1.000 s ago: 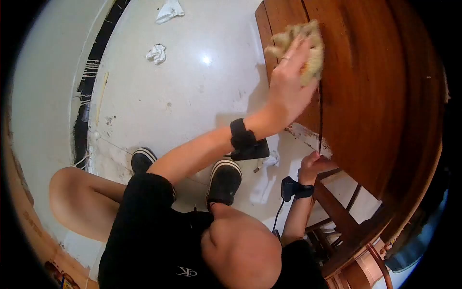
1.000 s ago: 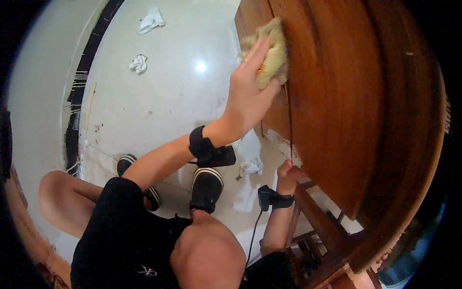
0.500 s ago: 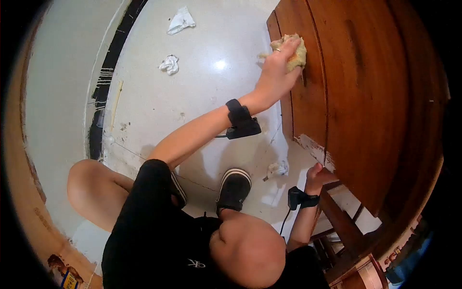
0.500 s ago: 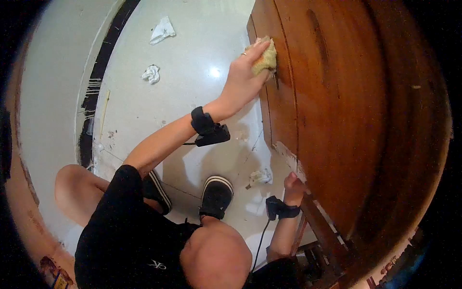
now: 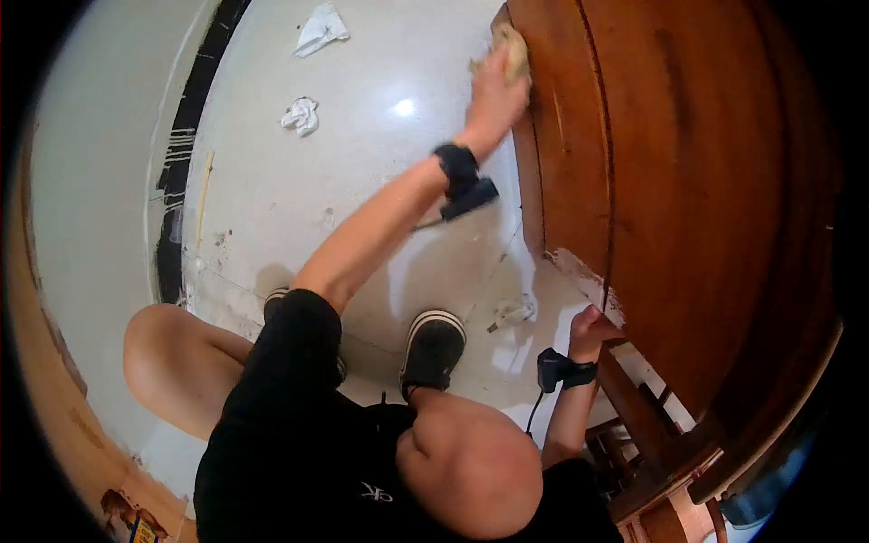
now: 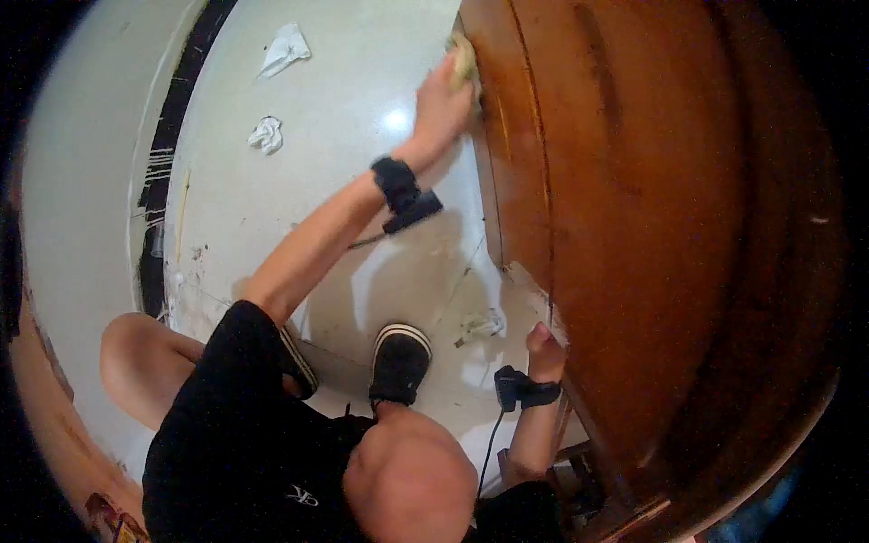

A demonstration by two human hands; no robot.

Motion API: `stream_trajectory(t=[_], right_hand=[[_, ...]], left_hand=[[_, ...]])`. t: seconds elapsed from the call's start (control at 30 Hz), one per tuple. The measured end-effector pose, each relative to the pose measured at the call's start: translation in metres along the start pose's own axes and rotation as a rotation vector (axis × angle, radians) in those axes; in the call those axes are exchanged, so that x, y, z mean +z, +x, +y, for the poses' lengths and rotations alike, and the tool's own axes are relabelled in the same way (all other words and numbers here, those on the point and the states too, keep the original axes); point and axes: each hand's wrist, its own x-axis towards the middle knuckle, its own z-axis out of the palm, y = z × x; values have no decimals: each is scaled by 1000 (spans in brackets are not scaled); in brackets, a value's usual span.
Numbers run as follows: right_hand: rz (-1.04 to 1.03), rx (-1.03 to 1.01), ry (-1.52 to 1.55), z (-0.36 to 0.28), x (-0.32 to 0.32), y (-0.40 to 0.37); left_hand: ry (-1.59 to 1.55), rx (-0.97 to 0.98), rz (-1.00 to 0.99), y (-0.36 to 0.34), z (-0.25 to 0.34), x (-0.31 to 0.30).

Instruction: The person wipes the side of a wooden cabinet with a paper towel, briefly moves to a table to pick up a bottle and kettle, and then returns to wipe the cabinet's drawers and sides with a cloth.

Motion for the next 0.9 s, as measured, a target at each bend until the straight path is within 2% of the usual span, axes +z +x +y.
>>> stream_trajectory(t=[0.1,0.17,0.23,0.3,0.37,0.4,0.43,0.47,0.57,0.63,0.7,0.73,0.83,0.87,0.9], right_hand=[[26,27,18,0,3,1],[47,47,35,1,3,2],[66,78,55,0,3,2],[86,109,50,1,3,3],[84,144,-16,2,3,2],[82,159,-61,4,2,2],[37,162,-148,4,-4,2],[-4,163,-223,3,-13,3],[-119,153,-418,-9,-44,1],[-266,230,-321,-47,-82,10],[-379,352,-212,-76,-111,15],[-356,421,-115,-94,-124,26],[-383,370,-133,-135,-170,69],[-325,351,-113,-137,-179,75],[-364,366,-106,-143,-190,86]], left_hand=[[-122,-180,-98,-61,8,1],[30,-122,-93,-108,-2,9],[-83,-293,-198,-148,20,1],[-21,-480,-363,-176,40,-9],[32,-489,-445,-181,38,-16],[44,-406,-445,-183,17,-15],[54,-324,-449,-174,23,-20],[24,-501,-547,-158,28,-28],[-60,-577,-520,-101,56,-54],[-281,-619,-422,-67,85,-76],[-157,-494,-358,-36,116,-105],[-88,-428,-325,-25,139,-120],[-171,-537,-386,-4,239,-157],[-173,-517,-413,-1,267,-165],[-149,-511,-436,-1,287,-170]])
